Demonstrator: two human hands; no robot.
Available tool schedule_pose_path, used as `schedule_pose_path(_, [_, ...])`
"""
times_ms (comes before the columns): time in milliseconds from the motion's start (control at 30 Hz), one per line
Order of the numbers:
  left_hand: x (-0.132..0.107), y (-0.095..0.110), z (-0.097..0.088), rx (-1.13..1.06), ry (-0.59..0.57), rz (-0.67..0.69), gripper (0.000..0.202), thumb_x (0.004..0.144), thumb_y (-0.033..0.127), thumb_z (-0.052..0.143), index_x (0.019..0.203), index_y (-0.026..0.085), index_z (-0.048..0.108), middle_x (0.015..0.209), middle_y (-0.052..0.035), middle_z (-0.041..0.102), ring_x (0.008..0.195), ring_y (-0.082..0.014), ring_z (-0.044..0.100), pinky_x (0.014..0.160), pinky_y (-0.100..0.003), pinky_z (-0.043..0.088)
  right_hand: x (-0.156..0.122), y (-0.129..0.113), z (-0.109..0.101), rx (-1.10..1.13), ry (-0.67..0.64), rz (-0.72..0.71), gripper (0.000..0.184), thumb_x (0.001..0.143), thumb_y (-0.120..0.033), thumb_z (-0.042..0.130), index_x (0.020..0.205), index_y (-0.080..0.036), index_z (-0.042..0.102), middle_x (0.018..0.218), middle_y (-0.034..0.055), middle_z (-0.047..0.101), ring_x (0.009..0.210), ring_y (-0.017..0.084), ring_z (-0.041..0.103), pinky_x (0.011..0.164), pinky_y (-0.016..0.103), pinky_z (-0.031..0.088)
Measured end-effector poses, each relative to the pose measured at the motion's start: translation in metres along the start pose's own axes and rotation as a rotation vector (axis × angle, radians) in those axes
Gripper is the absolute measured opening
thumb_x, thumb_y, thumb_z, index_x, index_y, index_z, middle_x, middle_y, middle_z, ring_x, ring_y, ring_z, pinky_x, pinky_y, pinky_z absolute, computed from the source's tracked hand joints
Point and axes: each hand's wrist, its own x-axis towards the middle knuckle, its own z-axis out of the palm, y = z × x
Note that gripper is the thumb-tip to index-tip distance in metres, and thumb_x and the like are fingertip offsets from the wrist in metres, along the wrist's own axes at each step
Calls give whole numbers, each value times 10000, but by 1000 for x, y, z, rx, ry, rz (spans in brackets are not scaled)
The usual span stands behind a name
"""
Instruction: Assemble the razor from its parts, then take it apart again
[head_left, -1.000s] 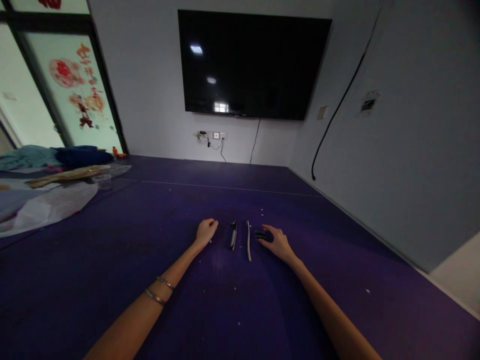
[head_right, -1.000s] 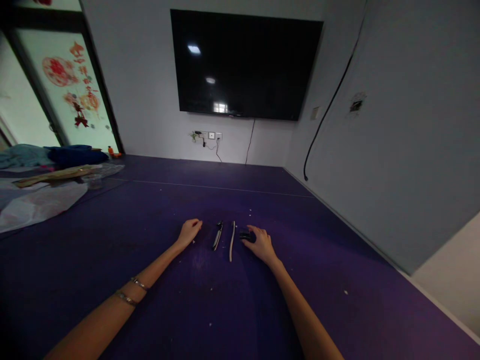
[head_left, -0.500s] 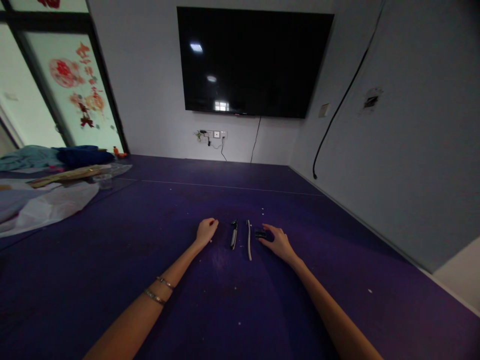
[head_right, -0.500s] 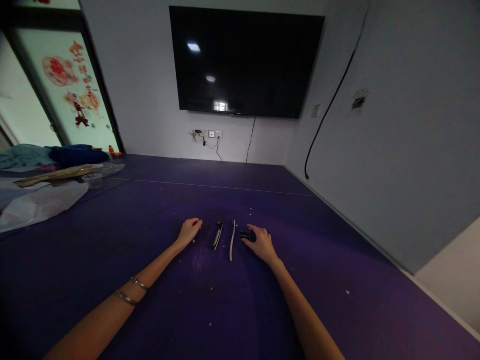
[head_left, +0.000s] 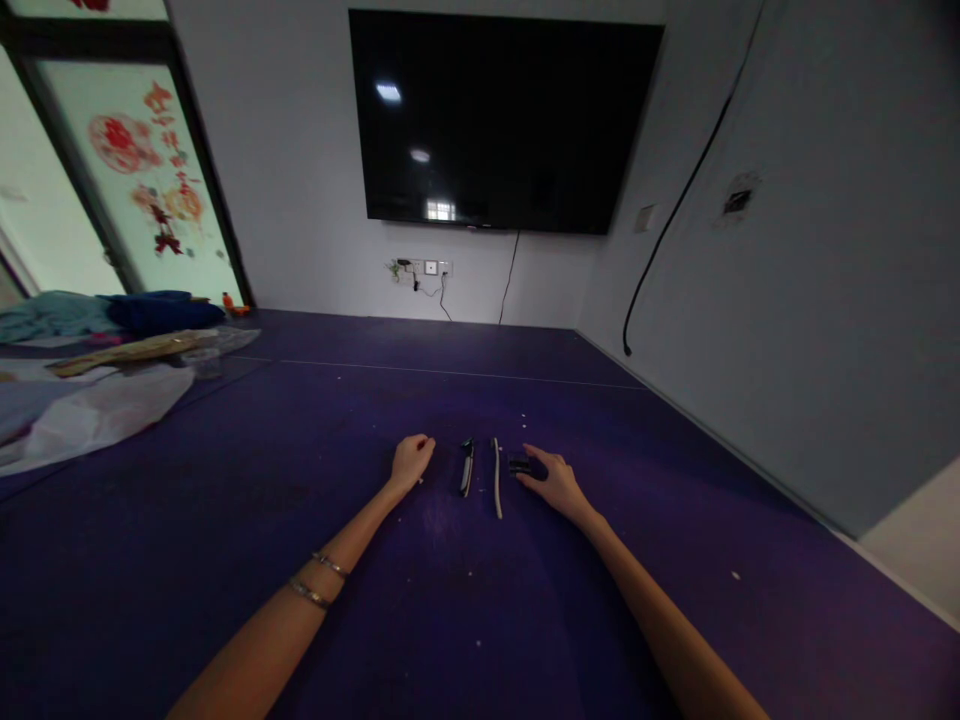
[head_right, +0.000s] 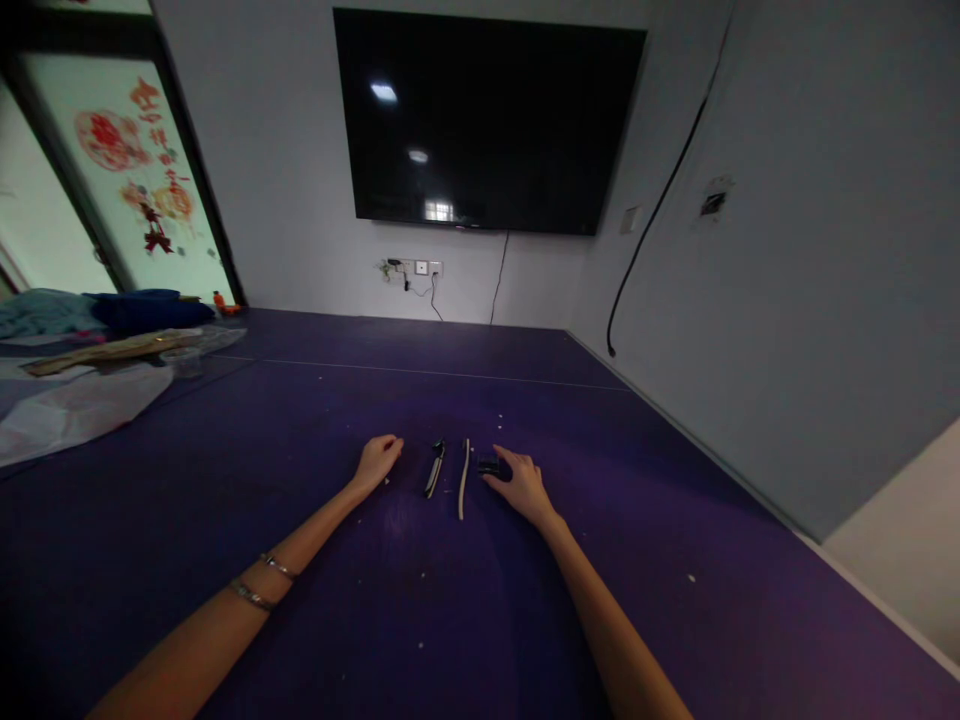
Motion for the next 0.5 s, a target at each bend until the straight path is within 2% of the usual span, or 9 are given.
schedule_pose_path(133, [-1,3,-4,65,29,-8,319,812,351,394,588,177,540,569,8,519,559,-128,490,547,-236,344,5,2,-9,75,22,-35,494,804,-392,509,1266,-218,500,1184,91,608,1088,232,558,944,416,415])
schedule_pose_path(233, [-1,0,-8,255,38,102,246,820,313,422,698,171,581,720,-37,587,716,-164,550,670,-272,403,7,12,-22,3,3,-28,473,853,-340,406,1286,-165,483,1241,116,569,1137,222,530,971,379,400])
schedule_pose_path(300, [0,-6,-12,412,58,199,202,812,276,442,832,155,602,885,-92,610,887,-213,554,792,-328,407,5,23,-30,-133,-23,25,484,868,-343,370,1307,-162,461,1294,122,524,1200,244,471,993,412,368])
schedule_pose_path(400, [3,-20,-20,601,74,243,327,826,285,424,1078,129,563,1186,-172,534,1149,-299,441,967,-455,304,-5,39,-41,-341,-55,154,507,881,-386,342,1337,-180,425,1363,123,448,1274,310,362,997,516,309])
schedule_pose_path(500, [9,-34,-28,722,35,172,460,848,345,383,1235,120,487,1381,-192,375,1302,-363,251,1027,-551,169,-17,51,-47,-457,-102,200,525,890,-405,312,1352,-171,406,1399,119,400,1304,347,291,997,560,263])
